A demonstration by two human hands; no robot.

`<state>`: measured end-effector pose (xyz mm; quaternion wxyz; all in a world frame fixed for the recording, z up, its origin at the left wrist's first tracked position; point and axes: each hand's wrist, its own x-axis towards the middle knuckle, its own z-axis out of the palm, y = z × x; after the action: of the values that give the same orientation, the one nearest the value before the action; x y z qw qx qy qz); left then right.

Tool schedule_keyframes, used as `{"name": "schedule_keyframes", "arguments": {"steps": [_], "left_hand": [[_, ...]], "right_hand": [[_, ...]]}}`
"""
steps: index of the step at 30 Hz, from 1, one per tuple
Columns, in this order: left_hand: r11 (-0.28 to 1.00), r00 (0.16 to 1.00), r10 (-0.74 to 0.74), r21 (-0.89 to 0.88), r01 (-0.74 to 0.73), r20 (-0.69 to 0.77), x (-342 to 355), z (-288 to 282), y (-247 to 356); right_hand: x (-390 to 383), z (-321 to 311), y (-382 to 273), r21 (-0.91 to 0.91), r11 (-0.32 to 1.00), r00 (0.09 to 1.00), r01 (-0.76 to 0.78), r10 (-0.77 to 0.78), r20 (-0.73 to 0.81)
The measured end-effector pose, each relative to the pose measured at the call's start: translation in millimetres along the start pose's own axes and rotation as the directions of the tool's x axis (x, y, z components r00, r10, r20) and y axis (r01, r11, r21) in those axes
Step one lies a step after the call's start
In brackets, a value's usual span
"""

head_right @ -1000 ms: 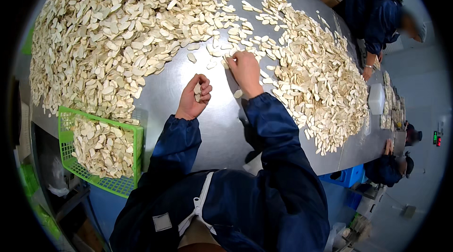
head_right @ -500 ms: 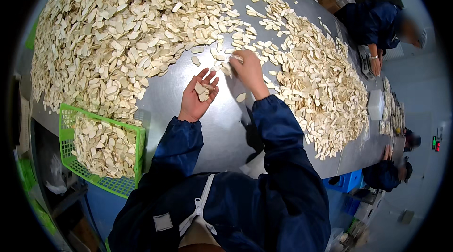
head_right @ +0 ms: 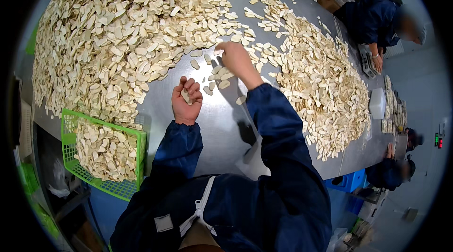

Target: The person sorts seeds on a metal table by hand, moving them from a large pile into smaller groups and then into a green plastic basket.

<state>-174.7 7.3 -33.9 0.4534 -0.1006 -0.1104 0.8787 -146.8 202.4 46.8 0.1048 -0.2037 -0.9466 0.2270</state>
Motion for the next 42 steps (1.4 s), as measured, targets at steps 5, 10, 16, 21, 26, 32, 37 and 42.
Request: {"name": "schedule_keyframes", "arguments": {"steps": [5,10,16,21,26,32,37,42], "left_hand": [[0.997,0.998,0.034,-0.065,-0.031,0.047,8.9,-7.3,-0.6],[0.998,0.996,0.067,-0.013,-0.067,0.053,3.8,-7.0,4.7],[0.995,0.998,0.04,-0.091,-0.036,0.039,3.5,-1.4,2.0],[0.988,0.996,0.044,-0.153,-0.032,0.073,6.1,-3.7,3.9],[0.973,0.986,0.167,-0.163,-0.163,0.012,-18.3,5.8,14.5],[0.968,0.971,0.235,-0.096,-0.231,0.036,-29.7,3.2,22.7],[0.973,0.974,0.225,-0.055,-0.223,0.032,-22.4,8.5,23.6],[0.975,0.977,0.211,-0.071,-0.211,-0.001,-19.8,7.0,22.8]], "right_hand": [[70.4,24.7,26.6,-0.018,0.987,0.986,0.161,-0.162,-0.051],[62.5,39.3,17.8,0.042,0.894,0.861,0.445,-0.441,0.252],[-21.4,-45.8,38.4,0.059,0.964,0.906,0.26,-0.265,0.331],[-95.0,-49.4,49.7,0.033,0.999,0.966,0.026,-0.034,0.257],[-122.0,-39.3,52.2,-0.18,0.984,0.993,-0.008,-0.013,-0.12],[-108.2,20.7,-15.5,0.037,0.998,0.994,0.056,-0.052,-0.092],[-84.8,42.5,-34.0,-0.151,0.967,0.964,0.204,-0.225,-0.141],[-89.2,40.5,-20.6,-0.175,0.952,0.958,0.25,-0.269,-0.094]]}}
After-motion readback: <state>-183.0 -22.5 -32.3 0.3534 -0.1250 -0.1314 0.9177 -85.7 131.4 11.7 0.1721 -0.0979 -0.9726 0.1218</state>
